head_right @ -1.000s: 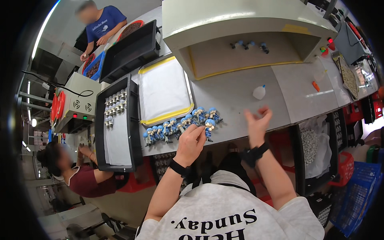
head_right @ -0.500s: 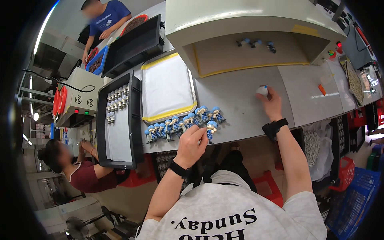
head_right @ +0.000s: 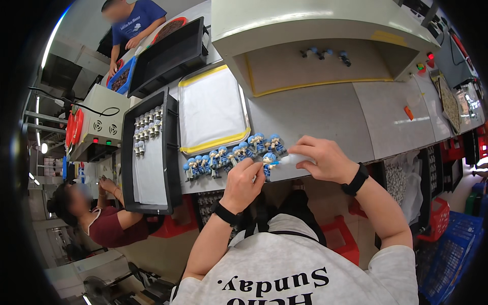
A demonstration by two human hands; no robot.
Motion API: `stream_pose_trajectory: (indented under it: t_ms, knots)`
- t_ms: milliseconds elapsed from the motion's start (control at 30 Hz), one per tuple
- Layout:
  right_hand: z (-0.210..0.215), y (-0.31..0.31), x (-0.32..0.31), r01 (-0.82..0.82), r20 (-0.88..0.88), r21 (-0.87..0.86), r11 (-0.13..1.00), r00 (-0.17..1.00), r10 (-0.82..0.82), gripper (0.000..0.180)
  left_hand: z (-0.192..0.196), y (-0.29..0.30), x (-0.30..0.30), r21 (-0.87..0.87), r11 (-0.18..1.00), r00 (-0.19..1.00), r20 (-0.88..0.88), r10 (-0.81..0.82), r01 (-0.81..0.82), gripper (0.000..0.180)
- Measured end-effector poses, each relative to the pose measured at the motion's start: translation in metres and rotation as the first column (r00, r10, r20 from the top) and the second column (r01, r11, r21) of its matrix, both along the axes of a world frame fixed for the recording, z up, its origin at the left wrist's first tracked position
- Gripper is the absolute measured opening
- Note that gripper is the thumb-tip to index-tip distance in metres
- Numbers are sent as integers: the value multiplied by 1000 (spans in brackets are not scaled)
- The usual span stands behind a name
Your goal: The person assembles small blue figurines at a workstation. They repeatedly pick up a figurine, apply a small amount of adhesive from a white bottle, and attach a small white component to the figurine's head. The completed figurines are placed in a row on the table.
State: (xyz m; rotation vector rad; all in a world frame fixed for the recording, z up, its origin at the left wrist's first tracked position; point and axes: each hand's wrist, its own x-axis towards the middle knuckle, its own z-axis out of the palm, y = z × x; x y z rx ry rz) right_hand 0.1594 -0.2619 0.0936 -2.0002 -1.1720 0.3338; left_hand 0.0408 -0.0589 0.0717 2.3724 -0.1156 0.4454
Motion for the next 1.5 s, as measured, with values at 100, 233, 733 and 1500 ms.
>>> stream_pose_trajectory:
  t_ms: [100, 233, 733, 1500]
  knots:
    - [4, 0, 1, -18, 89, -46, 999, 996, 22, 36, 2, 0, -2, -21, 1000, 1000, -29, 4, -4, 6]
    - [7, 2, 1, -14, 131, -65, 998, 991, 22, 35, 1, 2, -3, -18, 1000, 999, -38, -3, 2, 9]
    - [20, 6, 0, -53, 293, -189, 981, 950, 108, 33, -6, 3, -3, 16, 1000, 1000, -10, 2, -2, 5]
    - [33, 11, -9, -43, 461, -297, 954, 868, 182, 28, -9, -2, -2, 26, 1000, 1000, -18, -11, 11, 5]
